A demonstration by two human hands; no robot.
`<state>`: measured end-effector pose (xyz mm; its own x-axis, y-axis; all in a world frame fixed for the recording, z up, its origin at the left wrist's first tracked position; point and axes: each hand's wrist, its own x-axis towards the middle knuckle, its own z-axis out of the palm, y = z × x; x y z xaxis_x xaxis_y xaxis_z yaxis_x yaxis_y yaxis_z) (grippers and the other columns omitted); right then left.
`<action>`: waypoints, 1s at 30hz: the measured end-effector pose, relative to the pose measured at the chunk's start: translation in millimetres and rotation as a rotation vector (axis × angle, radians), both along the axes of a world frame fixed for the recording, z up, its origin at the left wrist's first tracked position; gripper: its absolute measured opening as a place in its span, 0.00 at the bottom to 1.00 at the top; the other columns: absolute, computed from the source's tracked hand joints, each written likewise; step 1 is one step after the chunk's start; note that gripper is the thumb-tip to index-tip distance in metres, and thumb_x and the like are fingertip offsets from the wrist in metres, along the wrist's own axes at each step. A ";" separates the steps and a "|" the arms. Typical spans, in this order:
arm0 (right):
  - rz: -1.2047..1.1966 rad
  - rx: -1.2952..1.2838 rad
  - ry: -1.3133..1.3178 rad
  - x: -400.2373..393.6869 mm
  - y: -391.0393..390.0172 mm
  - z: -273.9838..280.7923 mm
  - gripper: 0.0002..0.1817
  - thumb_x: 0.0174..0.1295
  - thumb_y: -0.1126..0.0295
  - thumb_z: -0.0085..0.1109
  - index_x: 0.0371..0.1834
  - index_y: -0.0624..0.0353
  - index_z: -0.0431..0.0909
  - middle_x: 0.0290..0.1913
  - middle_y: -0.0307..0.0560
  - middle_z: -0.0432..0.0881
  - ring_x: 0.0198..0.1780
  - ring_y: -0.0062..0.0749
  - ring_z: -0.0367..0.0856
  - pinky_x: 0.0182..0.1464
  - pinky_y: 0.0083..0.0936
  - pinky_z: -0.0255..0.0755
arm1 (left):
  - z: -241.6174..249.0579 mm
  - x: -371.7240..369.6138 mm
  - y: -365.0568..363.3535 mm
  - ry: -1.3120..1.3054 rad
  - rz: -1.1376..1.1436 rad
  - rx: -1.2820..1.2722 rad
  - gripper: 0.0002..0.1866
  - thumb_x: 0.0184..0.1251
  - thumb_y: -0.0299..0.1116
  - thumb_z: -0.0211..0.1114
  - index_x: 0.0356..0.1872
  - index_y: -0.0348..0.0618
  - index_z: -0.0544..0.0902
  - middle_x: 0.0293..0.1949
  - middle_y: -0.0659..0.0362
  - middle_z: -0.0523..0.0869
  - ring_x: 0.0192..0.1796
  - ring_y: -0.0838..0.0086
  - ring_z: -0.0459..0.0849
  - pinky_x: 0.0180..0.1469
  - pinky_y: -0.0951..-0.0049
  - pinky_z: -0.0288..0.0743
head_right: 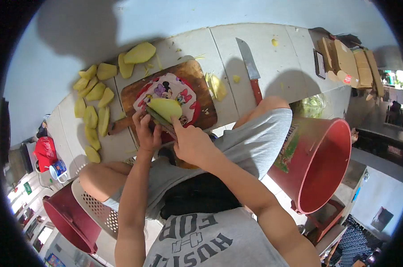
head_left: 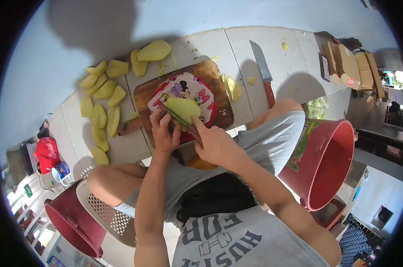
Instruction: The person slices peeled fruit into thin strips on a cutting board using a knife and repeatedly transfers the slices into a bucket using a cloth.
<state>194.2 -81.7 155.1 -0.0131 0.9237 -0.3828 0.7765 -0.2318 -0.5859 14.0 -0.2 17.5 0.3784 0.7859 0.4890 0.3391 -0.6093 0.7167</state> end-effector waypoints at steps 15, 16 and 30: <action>-0.080 0.048 0.112 -2.8 -39.6 48.8 0.18 0.73 0.58 0.57 0.45 0.64 0.66 0.24 0.61 0.83 0.28 0.62 0.85 0.30 0.50 0.79 | -1.8 -0.2 -0.8 -0.030 -0.013 -0.013 0.25 0.59 0.32 0.67 0.59 0.40 0.77 0.59 0.41 0.71 0.57 0.45 0.80 0.59 0.52 0.76; -0.078 0.068 0.113 -3.1 -41.1 43.5 0.18 0.73 0.58 0.57 0.45 0.64 0.66 0.23 0.61 0.82 0.28 0.62 0.85 0.30 0.50 0.79 | -3.8 -1.5 -1.3 -0.032 -0.016 -0.020 0.25 0.59 0.32 0.67 0.59 0.40 0.77 0.60 0.41 0.71 0.58 0.46 0.79 0.60 0.53 0.76; -0.055 0.139 0.160 -1.1 -20.7 -7.7 0.18 0.73 0.61 0.57 0.44 0.67 0.66 0.22 0.64 0.80 0.27 0.64 0.83 0.31 0.52 0.78 | -2.6 -3.8 -2.2 0.008 -0.001 -0.027 0.23 0.62 0.35 0.70 0.56 0.39 0.76 0.63 0.40 0.70 0.56 0.45 0.80 0.58 0.51 0.76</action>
<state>193.1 -102.4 147.4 -0.0114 0.9686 -0.2483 0.6592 -0.1794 -0.7302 10.2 -2.3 14.9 0.3831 0.7984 0.4645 0.3447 -0.5901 0.7301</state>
